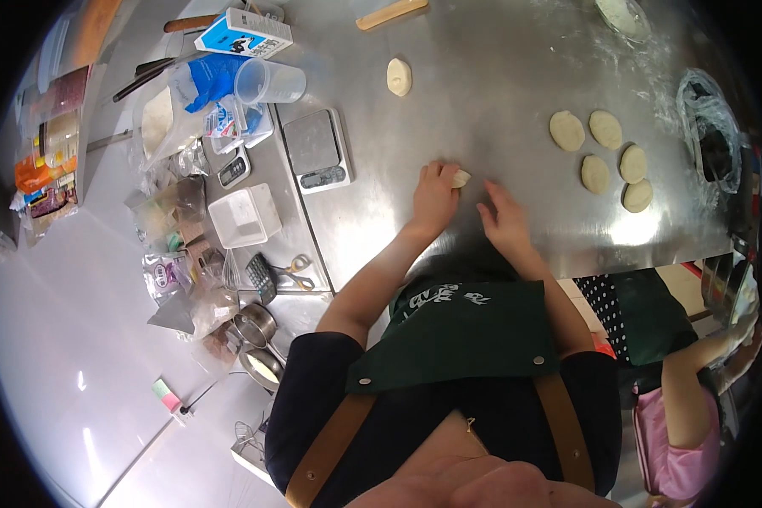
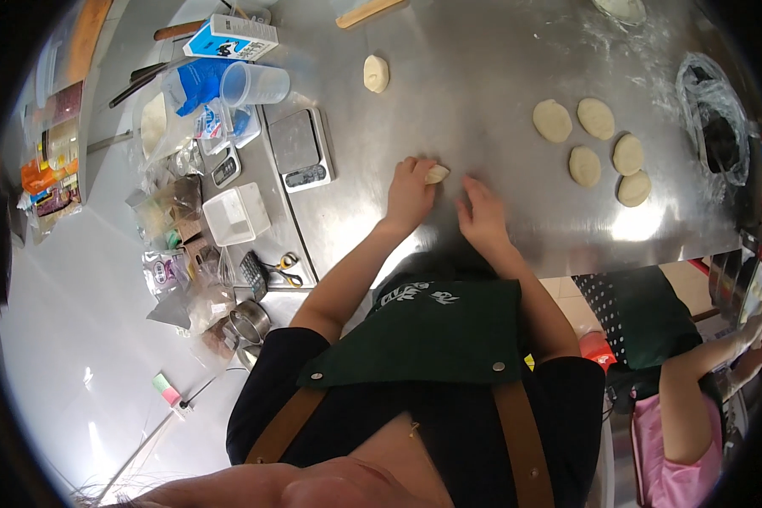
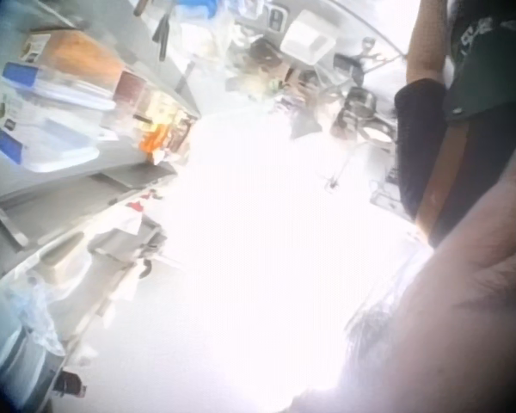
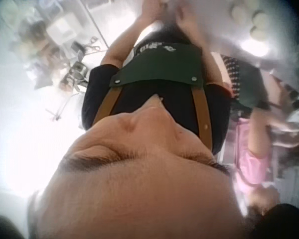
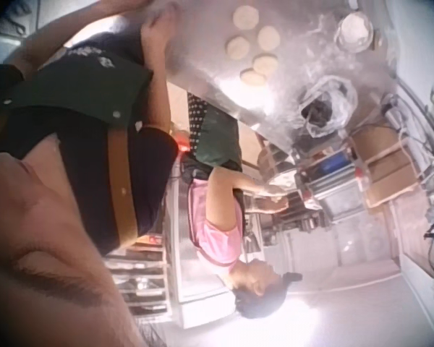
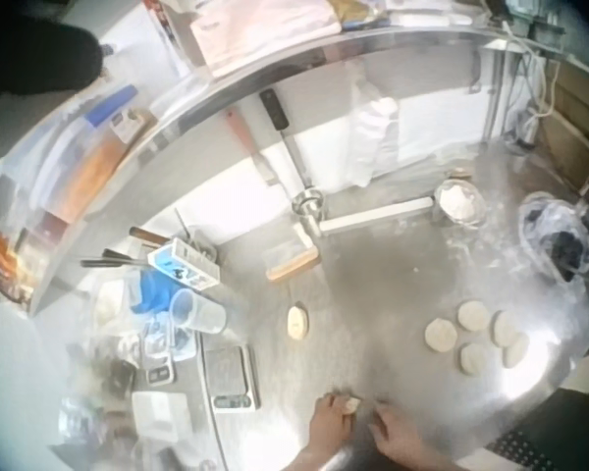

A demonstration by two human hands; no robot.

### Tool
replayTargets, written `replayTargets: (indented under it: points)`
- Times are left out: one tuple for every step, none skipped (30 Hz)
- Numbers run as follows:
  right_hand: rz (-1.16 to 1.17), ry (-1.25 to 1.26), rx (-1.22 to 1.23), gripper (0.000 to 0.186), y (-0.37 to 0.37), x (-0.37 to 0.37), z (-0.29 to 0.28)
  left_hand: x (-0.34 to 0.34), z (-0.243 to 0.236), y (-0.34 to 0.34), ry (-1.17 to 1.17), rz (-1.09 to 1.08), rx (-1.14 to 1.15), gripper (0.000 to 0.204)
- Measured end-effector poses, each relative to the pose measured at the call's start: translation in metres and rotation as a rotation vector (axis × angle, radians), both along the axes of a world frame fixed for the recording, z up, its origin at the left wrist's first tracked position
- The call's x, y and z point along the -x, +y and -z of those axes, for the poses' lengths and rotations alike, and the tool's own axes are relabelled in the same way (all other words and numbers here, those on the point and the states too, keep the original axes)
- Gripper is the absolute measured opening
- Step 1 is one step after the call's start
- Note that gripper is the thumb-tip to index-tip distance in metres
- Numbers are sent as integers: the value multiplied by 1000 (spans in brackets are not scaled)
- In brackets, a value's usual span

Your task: The person shapes pieces of dough into rounds by pressing and rolling them with both hands on a stainless steel work surface.

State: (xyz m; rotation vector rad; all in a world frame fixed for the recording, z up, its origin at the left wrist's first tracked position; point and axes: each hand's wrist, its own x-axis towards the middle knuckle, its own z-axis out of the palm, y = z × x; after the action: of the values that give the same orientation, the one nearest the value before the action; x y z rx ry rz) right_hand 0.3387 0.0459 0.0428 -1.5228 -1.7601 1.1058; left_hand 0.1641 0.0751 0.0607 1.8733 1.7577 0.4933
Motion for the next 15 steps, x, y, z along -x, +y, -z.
replayTargets:
  points:
    - [-13,32,8,45,-5,6,1,-3,1,-7,-3,-9,0,38]
    - [-26,64,17,54,-8,12,2,-5,3,-12,-49,-78,-45,45]
    - [-33,61,16,54,-11,15,3,-7,4,-18,-95,-146,-90,52]
    - [-37,86,26,62,-12,19,4,-6,7,-24,-96,-153,-94,52]
    - [-40,112,37,71,-13,22,6,-5,11,-31,-211,-220,-81,57]
    - [-45,112,33,71,-12,24,7,-3,15,-36,-327,-287,-68,62]
    - [-34,148,36,74,-13,27,10,-1,18,-40,-327,-288,-71,62]
    - [-22,184,39,77,-13,31,12,1,21,-43,-466,-293,-5,66]
    - [-22,184,36,77,-13,39,17,2,24,-45,-604,-295,62,69]
    - [-35,163,30,76,-14,49,22,1,27,-46,-606,-295,61,69]
    - [-47,143,25,75,-14,54,25,0,30,-44,-627,-246,57,70]
    - [-46,142,24,75,-14,53,28,-1,33,-43,-648,-196,52,71]
    - [-71,144,29,75,-12,54,27,2,35,-42,-647,-199,50,71]
    - [-95,146,33,74,-10,55,25,6,35,-41,-629,-147,84,71]
    - [-98,146,32,74,-10,53,23,10,36,-41,-610,-95,118,71]
